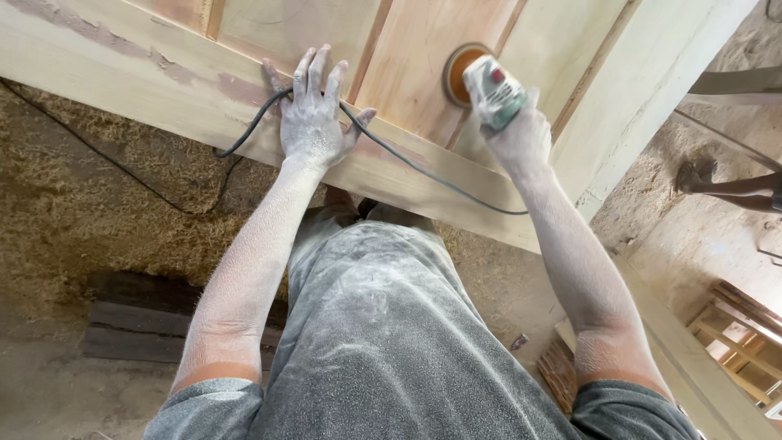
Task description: The person uses an orbital sander to smooth the surface of a large wooden panel. They move the sander across the flat areas and along the raised frame edges, generating wood dust.
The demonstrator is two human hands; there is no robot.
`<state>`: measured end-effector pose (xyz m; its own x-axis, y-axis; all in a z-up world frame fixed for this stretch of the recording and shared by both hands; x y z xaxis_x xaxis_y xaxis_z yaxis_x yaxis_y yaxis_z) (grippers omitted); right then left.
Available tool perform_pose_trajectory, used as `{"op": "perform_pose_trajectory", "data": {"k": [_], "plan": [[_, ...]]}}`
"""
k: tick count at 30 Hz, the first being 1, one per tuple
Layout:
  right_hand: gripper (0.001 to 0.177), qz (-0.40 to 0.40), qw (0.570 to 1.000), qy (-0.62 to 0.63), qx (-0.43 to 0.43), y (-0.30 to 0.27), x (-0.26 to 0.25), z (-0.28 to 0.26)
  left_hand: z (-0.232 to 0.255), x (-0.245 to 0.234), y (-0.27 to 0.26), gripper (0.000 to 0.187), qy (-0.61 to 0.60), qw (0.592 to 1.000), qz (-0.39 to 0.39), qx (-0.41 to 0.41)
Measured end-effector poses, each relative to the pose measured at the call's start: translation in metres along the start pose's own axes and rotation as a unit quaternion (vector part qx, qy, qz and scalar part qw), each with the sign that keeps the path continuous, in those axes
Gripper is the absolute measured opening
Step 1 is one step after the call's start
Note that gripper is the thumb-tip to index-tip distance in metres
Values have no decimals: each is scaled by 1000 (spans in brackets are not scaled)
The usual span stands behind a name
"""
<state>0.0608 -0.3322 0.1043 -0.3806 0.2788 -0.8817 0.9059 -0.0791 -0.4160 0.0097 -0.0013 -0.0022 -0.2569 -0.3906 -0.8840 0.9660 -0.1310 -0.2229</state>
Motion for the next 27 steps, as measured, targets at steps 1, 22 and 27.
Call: {"op": "perform_pose_trajectory", "data": {"k": [1,22,27], "plan": [[63,9,1000,10,23,7,-2,-2,0,0,1,90,3,1000,11,5],[66,-29,999,-6,37,-59,19,-11,3,-10,-8,82,-38,997,66,31],[66,-46,998,-18,43,-65,27,-32,1,-8,-11,87,-28,996,75,25]]}}
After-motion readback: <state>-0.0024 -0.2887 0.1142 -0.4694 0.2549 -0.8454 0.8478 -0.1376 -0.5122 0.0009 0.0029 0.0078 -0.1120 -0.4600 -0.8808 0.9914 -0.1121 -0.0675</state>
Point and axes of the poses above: each hand's wrist, its own y-axis towards the middle knuckle, its own x-axis out of the palm, z = x × y, the point moved 1 cm from there along y, towards the middle knuckle, and after that the axes turned 1 degree about y, right-handed, at the moved point
